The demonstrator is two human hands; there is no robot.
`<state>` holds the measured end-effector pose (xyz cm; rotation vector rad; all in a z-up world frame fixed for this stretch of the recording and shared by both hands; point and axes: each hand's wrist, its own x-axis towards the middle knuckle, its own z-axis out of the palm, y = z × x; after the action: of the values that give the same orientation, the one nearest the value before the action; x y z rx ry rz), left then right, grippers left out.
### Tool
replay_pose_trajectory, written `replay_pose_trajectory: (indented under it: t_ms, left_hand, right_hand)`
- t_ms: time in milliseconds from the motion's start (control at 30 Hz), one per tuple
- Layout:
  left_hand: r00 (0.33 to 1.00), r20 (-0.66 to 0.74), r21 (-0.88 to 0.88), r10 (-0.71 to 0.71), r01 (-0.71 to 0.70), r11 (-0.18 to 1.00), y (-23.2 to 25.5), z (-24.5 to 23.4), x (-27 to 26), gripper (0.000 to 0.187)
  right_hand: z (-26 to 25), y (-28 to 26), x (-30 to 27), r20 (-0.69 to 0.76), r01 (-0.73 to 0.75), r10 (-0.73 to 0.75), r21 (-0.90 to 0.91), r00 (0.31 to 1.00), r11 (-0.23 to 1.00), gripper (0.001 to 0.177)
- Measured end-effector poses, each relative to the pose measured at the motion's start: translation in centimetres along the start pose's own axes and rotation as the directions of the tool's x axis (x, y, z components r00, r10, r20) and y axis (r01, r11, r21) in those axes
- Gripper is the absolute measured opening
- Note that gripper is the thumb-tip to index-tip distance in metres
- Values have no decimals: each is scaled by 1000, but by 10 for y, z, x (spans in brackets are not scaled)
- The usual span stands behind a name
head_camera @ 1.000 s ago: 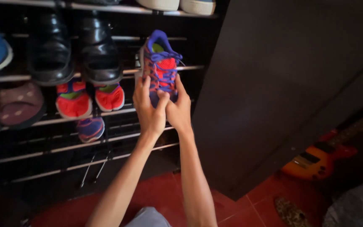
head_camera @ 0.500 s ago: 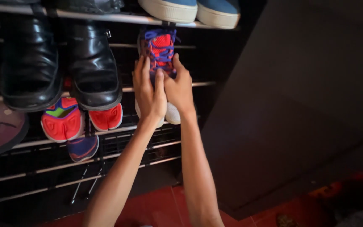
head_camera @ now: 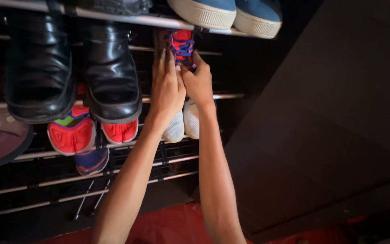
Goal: Organizing and rearranging various pairs of shoes on a multi-tier shoe rack.
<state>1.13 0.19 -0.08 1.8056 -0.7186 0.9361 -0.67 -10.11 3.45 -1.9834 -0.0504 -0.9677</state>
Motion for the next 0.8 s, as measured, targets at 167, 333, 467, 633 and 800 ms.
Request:
replay_pose_trajectory:
  t_ms: [167,333,467,633,800]
  left_hand:
    - [1000,20,-35,-20,21,999,3,-4,-6,49]
    - [999,51,-31,12,-11,999,10,-16,-27,49]
    - [999,43,-59,33,-30,998,23,-39,-59,52]
    - [999,35,-177,27,-20,984,50,-86,-102,51]
    - [998,59,-191,-1,13,982,49,-126,-156,50]
  right_hand:
    - [6,7,-8,-24,-15,18,114,1000,993,59]
    - [3,-7,-35,-73,-5,21,213,997,977,57]
    - [-2,-20,-73,-116,67,-58,79,992,995,53]
    - [-5,-57,-126,-138,28,-20,53,990,998,55]
    - [8,-77,-182,-209,-1,42,194,977,981,53]
